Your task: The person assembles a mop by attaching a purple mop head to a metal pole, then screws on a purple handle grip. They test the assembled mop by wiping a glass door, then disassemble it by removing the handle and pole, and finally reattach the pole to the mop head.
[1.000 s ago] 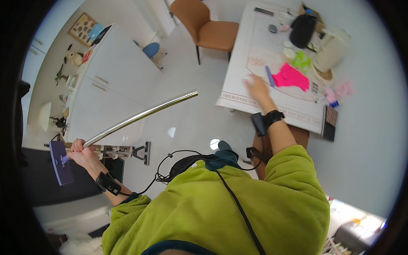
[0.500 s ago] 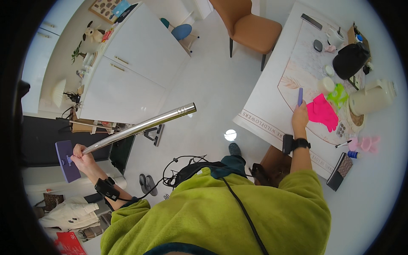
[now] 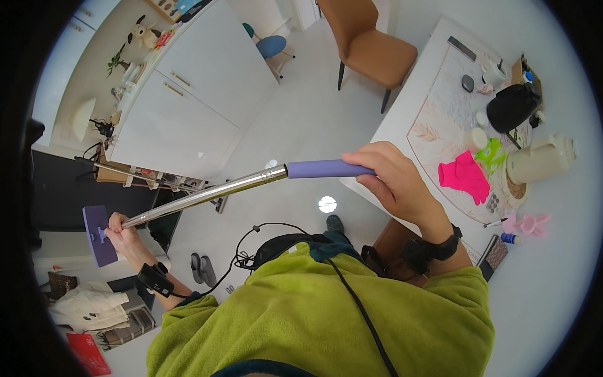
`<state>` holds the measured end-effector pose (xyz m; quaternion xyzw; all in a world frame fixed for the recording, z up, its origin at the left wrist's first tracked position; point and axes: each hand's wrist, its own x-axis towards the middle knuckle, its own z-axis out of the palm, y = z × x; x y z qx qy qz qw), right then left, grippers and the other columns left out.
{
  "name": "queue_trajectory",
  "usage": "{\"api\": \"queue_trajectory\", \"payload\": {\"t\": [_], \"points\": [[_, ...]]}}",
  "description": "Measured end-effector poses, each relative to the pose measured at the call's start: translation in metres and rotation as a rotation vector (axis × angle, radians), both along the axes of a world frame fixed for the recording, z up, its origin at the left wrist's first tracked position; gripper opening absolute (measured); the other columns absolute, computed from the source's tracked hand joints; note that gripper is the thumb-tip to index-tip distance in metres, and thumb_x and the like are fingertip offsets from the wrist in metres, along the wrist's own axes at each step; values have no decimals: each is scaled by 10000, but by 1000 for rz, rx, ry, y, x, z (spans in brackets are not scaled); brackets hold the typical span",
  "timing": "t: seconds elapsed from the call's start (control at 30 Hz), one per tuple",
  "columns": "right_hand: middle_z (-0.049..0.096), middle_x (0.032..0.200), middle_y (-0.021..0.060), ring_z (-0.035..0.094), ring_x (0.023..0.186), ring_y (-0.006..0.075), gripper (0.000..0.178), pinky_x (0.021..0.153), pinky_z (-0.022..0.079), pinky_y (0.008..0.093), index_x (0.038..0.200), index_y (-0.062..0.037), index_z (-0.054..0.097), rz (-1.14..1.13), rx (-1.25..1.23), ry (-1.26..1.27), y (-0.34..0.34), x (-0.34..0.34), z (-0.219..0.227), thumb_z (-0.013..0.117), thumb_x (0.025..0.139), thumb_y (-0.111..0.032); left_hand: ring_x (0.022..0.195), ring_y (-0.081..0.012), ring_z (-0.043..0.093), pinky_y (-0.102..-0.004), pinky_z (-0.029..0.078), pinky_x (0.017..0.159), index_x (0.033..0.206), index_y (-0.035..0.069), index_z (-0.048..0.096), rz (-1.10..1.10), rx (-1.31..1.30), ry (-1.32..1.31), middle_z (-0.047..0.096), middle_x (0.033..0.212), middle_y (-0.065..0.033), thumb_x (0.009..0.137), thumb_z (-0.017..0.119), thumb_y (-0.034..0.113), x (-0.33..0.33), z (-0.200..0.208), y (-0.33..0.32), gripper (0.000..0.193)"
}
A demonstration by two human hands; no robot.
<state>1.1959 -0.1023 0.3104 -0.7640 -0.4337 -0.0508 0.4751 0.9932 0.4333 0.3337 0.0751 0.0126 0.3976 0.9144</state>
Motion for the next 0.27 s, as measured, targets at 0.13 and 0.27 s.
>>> {"api": "queue_trajectory", "payload": {"t": [0.13, 0.27], "points": [[580, 966, 114, 537, 864, 282, 309, 743, 447, 331, 1106, -48, 569, 20, -42, -63, 6, 3, 7, 606, 800, -45, 417, -96, 254, -227, 211, 357, 596, 108, 296, 37, -7, -6, 257, 524, -4, 901, 366, 563, -14, -4, -1, 552], [571, 999, 124, 536, 864, 284, 327, 749, 446, 327, 1127, -73, 567, 49, -85, -145, 14, 8, 9, 607, 803, -55, 419, -95, 263, -228, 217, 358, 599, 107, 297, 47, 1, -37, 257, 527, -9, 907, 358, 556, -27, -5, -3, 548]]}}
